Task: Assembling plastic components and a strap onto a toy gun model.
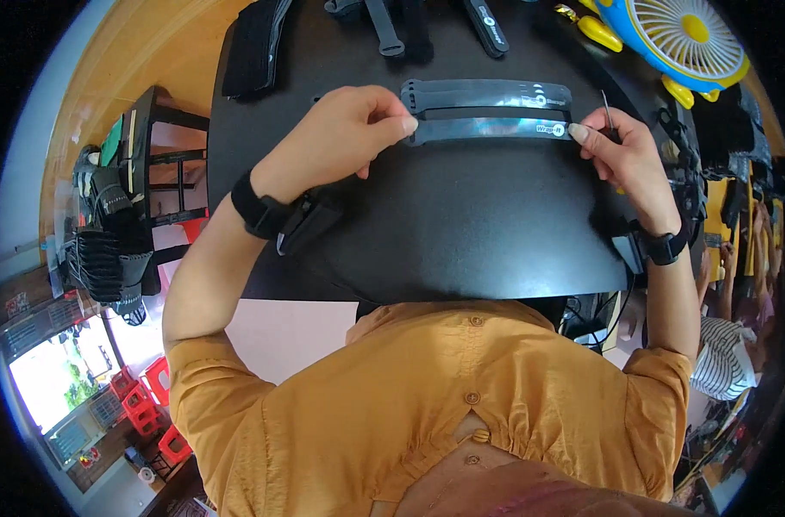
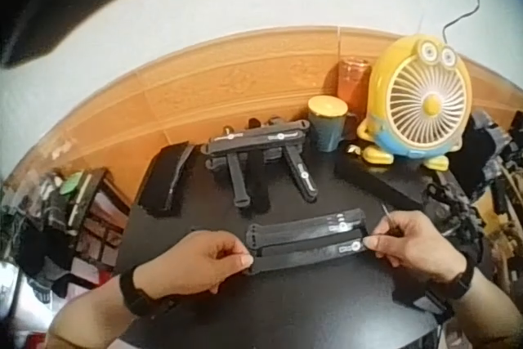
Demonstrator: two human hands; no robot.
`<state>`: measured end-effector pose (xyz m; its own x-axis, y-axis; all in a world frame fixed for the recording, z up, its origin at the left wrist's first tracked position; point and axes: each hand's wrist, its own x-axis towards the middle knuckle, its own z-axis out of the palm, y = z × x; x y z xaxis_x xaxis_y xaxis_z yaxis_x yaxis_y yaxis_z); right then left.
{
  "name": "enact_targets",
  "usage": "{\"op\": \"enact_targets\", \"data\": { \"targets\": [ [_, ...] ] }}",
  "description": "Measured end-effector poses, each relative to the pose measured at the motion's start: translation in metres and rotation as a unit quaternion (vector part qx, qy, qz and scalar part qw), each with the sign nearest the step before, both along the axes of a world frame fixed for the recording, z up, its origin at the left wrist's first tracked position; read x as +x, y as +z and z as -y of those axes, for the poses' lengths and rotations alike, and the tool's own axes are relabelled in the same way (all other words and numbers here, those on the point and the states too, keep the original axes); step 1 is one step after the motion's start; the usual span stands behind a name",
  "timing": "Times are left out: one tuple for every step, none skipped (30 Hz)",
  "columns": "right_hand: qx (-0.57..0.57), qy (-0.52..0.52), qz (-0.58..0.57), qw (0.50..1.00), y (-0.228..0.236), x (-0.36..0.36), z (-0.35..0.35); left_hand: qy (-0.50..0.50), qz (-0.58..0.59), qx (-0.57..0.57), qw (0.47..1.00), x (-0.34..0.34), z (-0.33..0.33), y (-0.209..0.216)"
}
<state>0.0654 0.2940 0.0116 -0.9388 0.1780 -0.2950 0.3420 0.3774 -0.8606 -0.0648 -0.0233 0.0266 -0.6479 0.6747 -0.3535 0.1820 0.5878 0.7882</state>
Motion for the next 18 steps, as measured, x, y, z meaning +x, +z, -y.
{"op": "enact_targets", "data": {
  "targets": [
    [0.046,0.016,-0.01,0.999,-0.005,-0.004,-0.005,-0.002,-0.016,-0.001,1.0,-0.006,-0.003,-0.003],
    [0.043,0.016,-0.007,0.999,-0.008,-0.009,-0.008,-0.005,-0.031,-0.001,0.999,-0.01,-0.006,-0.007],
    [0.035,0.007,0.003,0.999,-0.011,-0.013,-0.01,-0.006,-0.028,-0.003,1.0,-0.014,-0.009,-0.009],
    [0.028,-0.001,0.011,1.0,-0.012,-0.015,-0.012,-0.001,-0.043,-0.017,0.999,-0.016,-0.011,-0.011],
    [0.02,-0.012,0.023,0.999,-0.012,-0.017,-0.011,0.004,-0.057,-0.031,0.998,-0.019,-0.013,-0.012],
    [0.019,-0.012,0.025,0.999,-0.013,-0.018,-0.012,0.004,-0.055,-0.032,0.998,-0.021,-0.014,-0.014],
    [0.012,-0.013,0.023,1.0,-0.013,-0.018,-0.013,-0.002,-0.068,-0.037,0.997,-0.023,-0.015,-0.016],
    [0.004,-0.014,0.022,1.0,-0.014,-0.019,-0.014,-0.007,-0.081,-0.042,0.996,-0.024,-0.016,-0.018],
    [0.004,-0.014,0.023,1.0,-0.015,-0.019,-0.015,-0.008,-0.08,-0.042,0.996,-0.025,-0.015,-0.021],
    [0.015,-0.014,0.033,0.999,-0.016,-0.02,-0.016,-0.001,-0.075,-0.039,0.996,-0.026,-0.015,-0.023],
    [0.026,-0.014,0.042,0.999,-0.016,-0.021,-0.017,0.007,-0.07,-0.035,0.997,-0.027,-0.015,-0.025],
    [0.026,-0.014,0.043,0.999,-0.017,-0.021,-0.017,0.006,-0.069,-0.035,0.997,-0.027,-0.015,-0.026],
    [0.022,-0.018,0.043,0.999,-0.016,-0.021,-0.017,0.018,-0.063,-0.032,0.997,-0.027,-0.016,-0.026],
    [0.02,-0.021,0.043,0.999,-0.016,-0.022,-0.016,0.03,-0.057,-0.028,0.998,-0.027,-0.016,-0.026],
    [0.02,-0.022,0.044,0.999,-0.016,-0.021,-0.016,0.028,-0.056,-0.027,0.998,-0.027,-0.016,-0.025],
    [0.028,-0.023,0.035,0.999,-0.017,-0.02,-0.016,0.029,-0.057,-0.034,0.997,-0.027,-0.018,-0.023],
    [0.036,-0.025,0.026,0.999,-0.017,-0.02,-0.016,0.029,-0.058,-0.039,0.997,-0.027,-0.02,-0.023],
    [0.039,-0.028,0.027,0.998,-0.017,-0.019,-0.016,0.025,-0.057,-0.036,0.997,-0.027,-0.019,-0.024]
  ]
}}
